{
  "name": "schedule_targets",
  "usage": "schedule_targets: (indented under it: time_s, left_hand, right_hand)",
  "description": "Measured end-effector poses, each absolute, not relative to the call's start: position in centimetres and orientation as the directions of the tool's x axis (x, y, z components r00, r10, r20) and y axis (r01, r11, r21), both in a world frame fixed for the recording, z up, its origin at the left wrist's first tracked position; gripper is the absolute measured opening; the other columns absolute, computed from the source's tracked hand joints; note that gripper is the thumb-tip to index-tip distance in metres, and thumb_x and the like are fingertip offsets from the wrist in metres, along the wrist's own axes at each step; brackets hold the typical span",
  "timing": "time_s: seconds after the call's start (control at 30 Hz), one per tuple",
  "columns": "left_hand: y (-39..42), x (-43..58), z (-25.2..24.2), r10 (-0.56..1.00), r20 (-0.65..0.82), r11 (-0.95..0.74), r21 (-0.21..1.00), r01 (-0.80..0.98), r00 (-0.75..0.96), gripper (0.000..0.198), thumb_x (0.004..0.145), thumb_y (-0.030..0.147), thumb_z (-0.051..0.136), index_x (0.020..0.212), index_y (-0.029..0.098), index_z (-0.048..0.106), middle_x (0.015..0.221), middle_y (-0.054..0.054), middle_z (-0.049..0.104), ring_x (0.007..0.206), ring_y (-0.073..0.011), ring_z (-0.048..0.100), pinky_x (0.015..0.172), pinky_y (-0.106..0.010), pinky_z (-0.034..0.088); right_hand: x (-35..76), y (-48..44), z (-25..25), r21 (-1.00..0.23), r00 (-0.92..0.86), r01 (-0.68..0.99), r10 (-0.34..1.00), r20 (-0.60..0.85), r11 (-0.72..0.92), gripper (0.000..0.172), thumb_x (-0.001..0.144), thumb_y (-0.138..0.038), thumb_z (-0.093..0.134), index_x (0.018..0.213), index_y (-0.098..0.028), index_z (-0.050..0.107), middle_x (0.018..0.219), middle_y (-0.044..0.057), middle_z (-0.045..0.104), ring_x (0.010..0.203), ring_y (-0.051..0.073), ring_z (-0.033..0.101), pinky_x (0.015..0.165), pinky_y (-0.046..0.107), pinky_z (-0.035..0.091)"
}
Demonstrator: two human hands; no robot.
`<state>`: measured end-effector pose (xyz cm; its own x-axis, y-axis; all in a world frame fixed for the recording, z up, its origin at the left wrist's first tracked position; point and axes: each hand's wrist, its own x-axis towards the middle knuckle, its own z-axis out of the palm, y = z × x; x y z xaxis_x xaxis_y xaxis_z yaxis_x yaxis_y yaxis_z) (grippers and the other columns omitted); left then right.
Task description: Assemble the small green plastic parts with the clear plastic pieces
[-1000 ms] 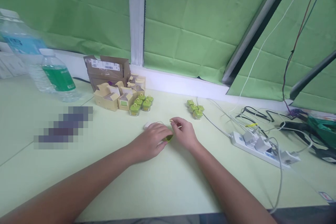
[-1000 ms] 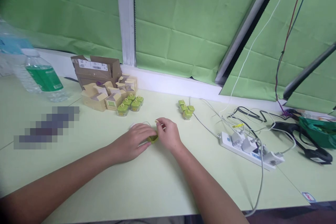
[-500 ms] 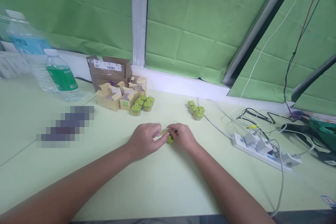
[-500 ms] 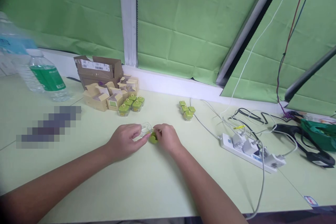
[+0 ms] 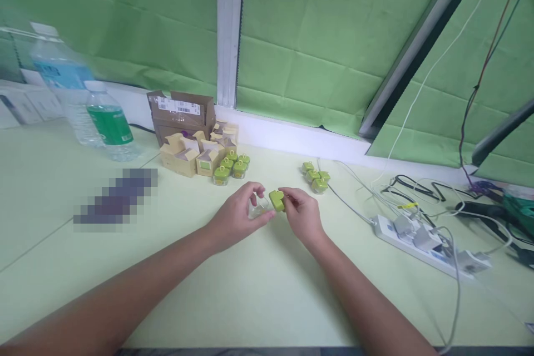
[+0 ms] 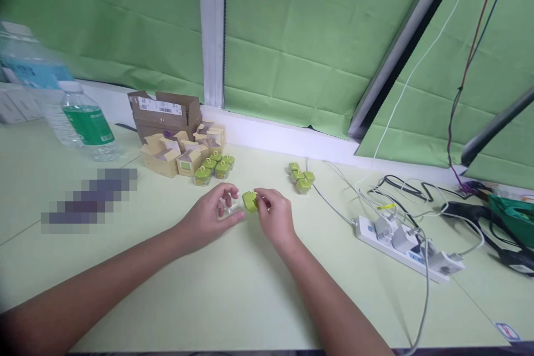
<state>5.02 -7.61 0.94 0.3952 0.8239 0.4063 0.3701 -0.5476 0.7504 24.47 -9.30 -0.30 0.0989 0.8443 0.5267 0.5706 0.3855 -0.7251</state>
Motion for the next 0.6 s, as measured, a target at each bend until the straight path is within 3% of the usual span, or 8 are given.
schedule_targets:
  time_s: [0.13,0.23,0.43,0.5,0.6]
  left_hand:
    - [-8.1,5.6,0.8,0.755,0.481,-0.623,0.737,0.261,0.445,0.035,0.088,0.04,0.065,0.118,0.024,0.054,0.113,-0.005,0.059,0.1,-0.0189,0.059,0.08,-0.031,0.054]
    - [-8.4,5.9,0.7,0.772,0.489,-0.595,0.78,0.193,0.405,0.035,0.088,0.035,0.065,0.12,0.023,0.055,0.117,-0.007,0.06,0.1,-0.0195,0.062,0.084,-0.034,0.056]
    - [-7.8,6.2,0.7,0.898,0.269,-0.278,0.96,-0.024,0.347,0.033,0.088,0.036,0.06,0.116,0.02,0.057,0.111,-0.007,0.063,0.097,-0.0204,0.064,0.086,-0.037,0.056]
    - [-7.3,6.1,0.7,0.913,0.208,-0.179,0.977,-0.112,0.351,0.03,0.086,0.034,0.059,0.112,0.019,0.059,0.105,-0.005,0.062,0.092,-0.019,0.062,0.081,-0.036,0.056]
    - [-6.7,5.9,0.7,0.914,0.162,-0.086,0.974,-0.211,0.373,0.027,0.083,0.03,0.057,0.107,0.018,0.061,0.094,-0.003,0.061,0.086,-0.0184,0.061,0.075,-0.034,0.055]
  right_hand:
    - [23.4,-9.8,-0.4,-0.852,0.138,0.392,0.894,0.427,0.347,0.024,0.088,-0.025,0.056,0.098,-0.022,0.077,0.089,0.005,0.074,0.071,0.017,0.066,0.065,0.029,0.055]
    - [23.0,-10.0,-0.5,-0.879,0.14,0.325,0.901,0.411,0.35,0.022,0.089,-0.03,0.058,0.098,-0.023,0.077,0.088,0.005,0.073,0.069,0.016,0.065,0.063,0.029,0.055]
    - [22.5,-10.3,-0.7,-0.891,0.099,0.247,0.905,0.413,0.38,0.029,0.09,-0.04,0.062,0.111,-0.02,0.068,0.082,0.003,0.07,0.063,0.014,0.062,0.059,0.027,0.054]
    - [22.5,-10.5,-0.6,-0.872,0.083,0.27,0.892,0.444,0.409,0.032,0.091,-0.039,0.062,0.117,-0.021,0.063,0.077,0.0,0.067,0.058,0.012,0.059,0.056,0.025,0.051]
    - [22.5,-10.8,-0.2,-0.85,0.066,0.31,0.883,0.465,0.425,0.026,0.092,-0.039,0.06,0.109,-0.02,0.067,0.079,0.002,0.069,0.056,0.011,0.056,0.054,0.024,0.05]
